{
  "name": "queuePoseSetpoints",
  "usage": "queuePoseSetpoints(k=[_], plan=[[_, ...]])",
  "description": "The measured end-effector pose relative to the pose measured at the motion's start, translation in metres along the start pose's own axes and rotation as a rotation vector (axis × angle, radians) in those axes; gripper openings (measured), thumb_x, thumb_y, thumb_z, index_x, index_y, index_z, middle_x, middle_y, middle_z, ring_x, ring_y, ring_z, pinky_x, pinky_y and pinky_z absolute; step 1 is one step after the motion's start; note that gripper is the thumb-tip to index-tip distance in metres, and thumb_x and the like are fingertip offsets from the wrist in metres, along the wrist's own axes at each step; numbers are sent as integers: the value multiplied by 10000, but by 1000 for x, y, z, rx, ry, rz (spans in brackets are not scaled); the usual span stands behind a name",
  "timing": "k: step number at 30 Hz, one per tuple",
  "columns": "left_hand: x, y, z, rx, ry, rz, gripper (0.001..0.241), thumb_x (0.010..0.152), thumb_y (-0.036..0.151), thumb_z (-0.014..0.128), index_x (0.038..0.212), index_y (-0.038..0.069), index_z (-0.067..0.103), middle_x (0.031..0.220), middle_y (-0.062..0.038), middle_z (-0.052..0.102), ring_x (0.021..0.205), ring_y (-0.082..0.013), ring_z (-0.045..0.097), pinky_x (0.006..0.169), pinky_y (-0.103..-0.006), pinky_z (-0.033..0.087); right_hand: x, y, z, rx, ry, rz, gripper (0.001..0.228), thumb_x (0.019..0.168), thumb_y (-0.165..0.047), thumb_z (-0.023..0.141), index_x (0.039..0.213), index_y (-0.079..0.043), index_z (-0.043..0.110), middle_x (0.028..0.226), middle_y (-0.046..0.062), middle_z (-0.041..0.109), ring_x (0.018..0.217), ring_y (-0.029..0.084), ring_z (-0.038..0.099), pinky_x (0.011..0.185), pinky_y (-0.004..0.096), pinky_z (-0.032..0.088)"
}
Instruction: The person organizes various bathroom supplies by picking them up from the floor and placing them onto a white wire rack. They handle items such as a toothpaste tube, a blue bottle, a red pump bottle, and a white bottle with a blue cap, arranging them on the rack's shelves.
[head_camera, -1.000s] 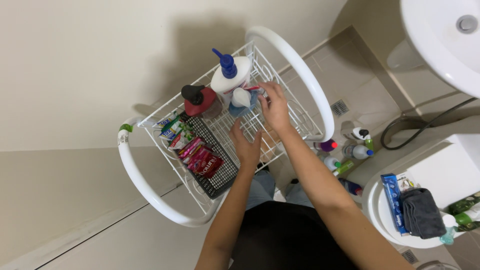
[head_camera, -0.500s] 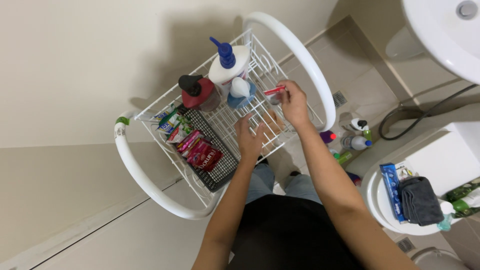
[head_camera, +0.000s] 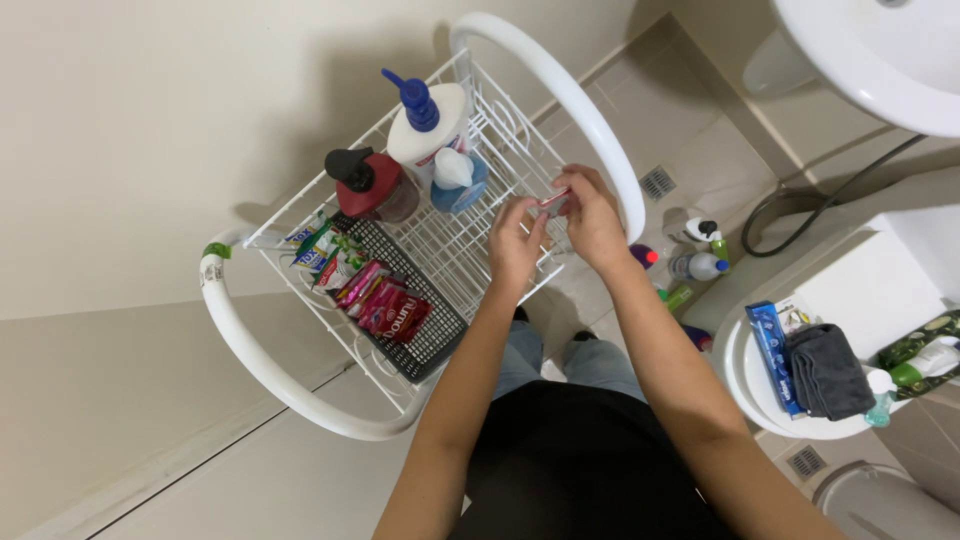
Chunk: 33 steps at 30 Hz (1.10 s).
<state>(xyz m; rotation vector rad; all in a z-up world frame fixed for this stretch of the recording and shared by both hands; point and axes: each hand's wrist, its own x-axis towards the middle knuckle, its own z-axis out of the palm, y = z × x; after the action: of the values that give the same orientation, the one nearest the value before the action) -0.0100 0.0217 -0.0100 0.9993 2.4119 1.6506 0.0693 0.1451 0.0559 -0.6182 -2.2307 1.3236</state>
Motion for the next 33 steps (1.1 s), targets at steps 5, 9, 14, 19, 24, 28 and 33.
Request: queuePoseSetpoints(k=[5, 9, 14, 19, 24, 28, 33], plan=[[-1, 1, 15, -24, 9, -56, 316, 845, 91, 791, 1148, 157, 725, 1034, -81, 735, 949, -322, 722, 860, -409, 566, -13, -30, -8, -85, 53, -172, 443, 912, 193, 504, 1232, -62, 673, 1348, 256, 570, 796, 396, 734, 727, 483, 603], [-6, -18, 27, -37, 33, -75, 314, 869, 87, 774, 1172, 154, 724, 1067, -83, 735, 991, -313, 723, 863, -382, 575, -37, -27, -7, -85, 112, -284, 424, 957, 100, 567, 1304, -105, 697, 1382, 205, 604, 1016, 411, 711, 883, 503, 568], [-5, -13, 27, -53, 20, -22, 294, 856, 110, 788, 1144, 142, 742, 990, -96, 714, 917, -333, 714, 743, -353, 598, -76, -18, -6, -26, 143, -226, 378, 949, 67, 598, 1269, -101, 711, 1346, 205, 626, 896, 354, 729, 791, 440, 593], [-16, -4, 32, -32, -56, 10, 231, 870, 217, 808, 1093, 175, 764, 931, -49, 719, 855, -289, 718, 677, -331, 602, -102, 3, -4, -8, 144, -119, 378, 927, 82, 620, 1245, -91, 728, 1292, 200, 651, 834, 325, 728, 721, 401, 612], [-33, 17, 31, -154, -144, -37, 413, 759, -2, 817, 1154, 90, 740, 1024, -159, 712, 873, -365, 714, 635, -331, 633, -112, 16, -5, -30, 203, -70, 354, 912, 75, 644, 1227, -66, 722, 1237, 212, 647, 840, 376, 708, 694, 414, 609], [-37, 12, 32, -237, -180, -40, 543, 706, -35, 849, 1220, 66, 708, 1119, -165, 675, 943, -389, 701, 704, -368, 652, -117, 29, -5, -81, 228, -44, 333, 912, 51, 659, 1217, -71, 718, 1198, 199, 644, 845, 383, 704, 659, 417, 608], [-40, 8, 25, -181, -222, -35, 522, 775, 3, 828, 1269, 73, 677, 1170, -165, 642, 1035, -412, 670, 768, -424, 652, -114, 30, -5, -33, 274, 0, 309, 921, 73, 638, 1193, -52, 714, 1105, 184, 652, 769, 331, 701, 623, 383, 601]])
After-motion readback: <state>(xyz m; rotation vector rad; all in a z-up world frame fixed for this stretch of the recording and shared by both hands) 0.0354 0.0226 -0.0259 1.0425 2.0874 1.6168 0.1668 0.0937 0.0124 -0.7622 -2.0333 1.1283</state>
